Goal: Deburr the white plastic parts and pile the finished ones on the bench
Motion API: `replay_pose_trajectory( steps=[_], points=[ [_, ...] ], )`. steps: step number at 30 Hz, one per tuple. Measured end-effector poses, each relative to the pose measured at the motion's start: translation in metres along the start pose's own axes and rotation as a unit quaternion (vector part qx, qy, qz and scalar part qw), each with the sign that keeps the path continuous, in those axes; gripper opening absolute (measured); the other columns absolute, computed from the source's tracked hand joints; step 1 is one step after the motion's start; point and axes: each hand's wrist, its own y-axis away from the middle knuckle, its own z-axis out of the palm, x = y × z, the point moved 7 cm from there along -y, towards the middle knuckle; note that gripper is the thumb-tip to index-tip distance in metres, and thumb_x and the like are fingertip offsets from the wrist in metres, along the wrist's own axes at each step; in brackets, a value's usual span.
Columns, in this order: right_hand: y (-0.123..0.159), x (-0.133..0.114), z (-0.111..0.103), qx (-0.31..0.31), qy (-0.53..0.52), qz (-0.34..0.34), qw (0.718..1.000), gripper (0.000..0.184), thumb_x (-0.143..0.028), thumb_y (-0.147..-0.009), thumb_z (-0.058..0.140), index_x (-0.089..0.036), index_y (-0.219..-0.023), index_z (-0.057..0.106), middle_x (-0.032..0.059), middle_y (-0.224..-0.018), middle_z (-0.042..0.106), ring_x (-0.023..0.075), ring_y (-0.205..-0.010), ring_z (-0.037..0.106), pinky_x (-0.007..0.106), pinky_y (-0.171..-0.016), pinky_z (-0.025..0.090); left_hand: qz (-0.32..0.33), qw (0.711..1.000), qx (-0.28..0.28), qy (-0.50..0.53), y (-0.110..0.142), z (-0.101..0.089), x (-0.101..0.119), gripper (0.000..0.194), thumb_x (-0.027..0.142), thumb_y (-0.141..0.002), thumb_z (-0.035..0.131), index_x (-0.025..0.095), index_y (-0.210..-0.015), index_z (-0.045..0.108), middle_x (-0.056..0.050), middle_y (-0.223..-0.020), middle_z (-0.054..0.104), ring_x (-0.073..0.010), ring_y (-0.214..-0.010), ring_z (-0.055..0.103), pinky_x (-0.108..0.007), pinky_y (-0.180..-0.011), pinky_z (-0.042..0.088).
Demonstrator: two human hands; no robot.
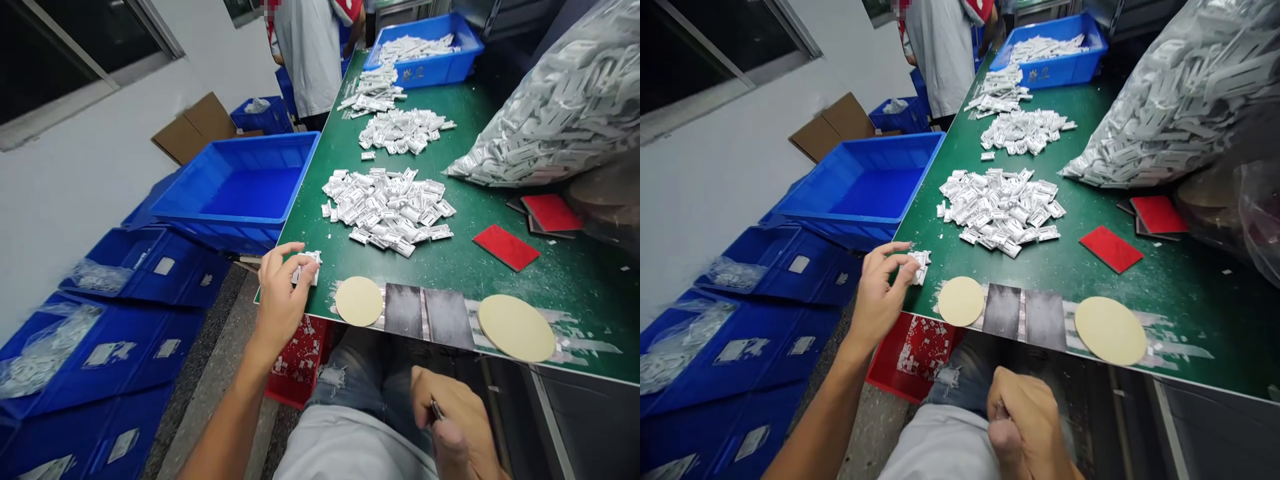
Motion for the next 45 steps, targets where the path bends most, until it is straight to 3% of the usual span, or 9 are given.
replay_pose_trajectory(
  steps=[5,9,13,15,21,28,31,36,45],
  points=[
    [-0.002,0.008,0.01,-0.099,-0.1,0.178,0.974,0.046,-0.065,-0.094,0.045,-0.021,-0.082,0.055,-0.0041,-0.066,0.042,0.0103,-0.059,0.039,0.024,-0.055,0.029,0.08,0.987,-0.069,-0.121,-0.012,0.037,-0.004,0.017,0.028,-0.096,0.055,0.024,-0.105,0.069,-0.008,-0.131,0.061,-0.0266,-0.127,0.05,-0.044,-0.106,0.039],
    [0.019,0.013,0.02,-0.223,-0.323,0.336,0.856,0.041,-0.06,-0.083,0.067,-0.02,-0.09,0.061,-0.0048,-0.065,0.04,0.0075,-0.057,0.033,0.02,-0.052,0.026,0.091,0.985,-0.071,-0.131,-0.012,0.039,0.0,0.021,0.026,-0.098,0.05,0.023,-0.11,0.068,-0.009,-0.123,0.066,-0.0264,-0.119,0.055,-0.044,-0.102,0.041],
    [0.026,0.045,0.024,-0.097,-0.534,0.387,0.745,0.043,-0.053,-0.074,0.079,-0.021,-0.096,0.06,-0.0098,-0.06,0.031,0.0028,-0.045,0.016,0.017,-0.041,0.015,0.121,0.98,-0.071,-0.139,-0.025,0.043,0.018,0.029,0.028,-0.098,0.051,0.023,-0.123,0.064,-0.011,-0.129,0.064,-0.0284,-0.122,0.053,-0.045,-0.1,0.041],
    [0.029,0.062,0.029,-0.057,-0.551,0.389,0.736,0.034,-0.043,-0.077,0.079,-0.021,-0.089,0.058,-0.0112,-0.057,0.028,0.0023,-0.045,0.012,0.015,-0.041,0.013,0.152,0.975,-0.085,-0.135,-0.037,0.053,0.03,0.032,0.026,-0.098,0.052,0.025,-0.128,0.062,-0.009,-0.129,0.064,-0.0273,-0.12,0.053,-0.042,-0.095,0.044],
    [0.031,0.058,0.024,-0.067,-0.463,0.319,0.825,0.044,-0.056,-0.082,0.071,-0.018,-0.072,0.052,-0.0122,-0.047,0.026,0.0013,-0.04,0.017,0.019,-0.043,0.013,0.202,0.969,-0.084,-0.115,-0.055,0.059,0.052,0.015,0.02,-0.094,0.058,0.022,-0.093,0.073,-0.01,-0.117,0.07,-0.0297,-0.113,0.057,-0.045,-0.09,0.046],
    [0.0,0.037,0.009,0.093,-0.257,0.276,0.921,0.053,-0.064,-0.079,0.068,-0.017,-0.104,0.065,-0.0047,-0.063,0.049,0.0048,-0.049,0.028,0.02,-0.046,0.022,0.269,0.947,-0.153,0.088,0.048,0.014,0.081,0.033,0.01,-0.092,0.057,0.025,-0.119,0.067,-0.013,-0.131,0.065,-0.0231,-0.121,0.06,-0.035,-0.099,0.048],
    [-0.01,0.028,0.016,0.072,-0.142,0.235,0.959,0.036,-0.052,-0.088,0.063,-0.017,-0.081,0.063,-0.001,-0.062,0.056,0.0098,-0.056,0.047,0.021,-0.053,0.036,0.159,0.948,-0.154,0.228,0.074,0.006,0.077,0.034,0.007,-0.087,0.063,0.027,-0.113,0.07,-0.01,-0.126,0.069,-0.0225,-0.115,0.065,-0.033,-0.098,0.051],
    [-0.015,0.017,0.026,0.044,-0.066,0.2,0.977,0.031,-0.045,-0.094,0.056,-0.017,-0.091,0.067,0.0,-0.063,0.061,0.0123,-0.057,0.052,0.022,-0.051,0.039,-0.149,0.904,-0.117,0.383,0.082,0.016,0.044,0.02,0.025,-0.085,0.072,0.023,-0.105,0.073,-0.007,-0.105,0.074,-0.0202,-0.089,0.072,-0.028,-0.077,0.058],
    [-0.015,0.006,0.084,-0.081,0.075,0.079,0.991,0.026,-0.031,-0.096,0.046,-0.018,-0.08,0.061,-0.0004,-0.067,0.057,0.0108,-0.058,0.049,0.023,-0.055,0.034,-0.072,0.964,-0.13,0.22,0.094,-0.014,0.001,0.011,0.02,-0.085,0.068,0.024,-0.091,0.076,-0.005,-0.09,0.076,-0.0201,-0.082,0.071,-0.025,-0.076,0.055]
  ],
)
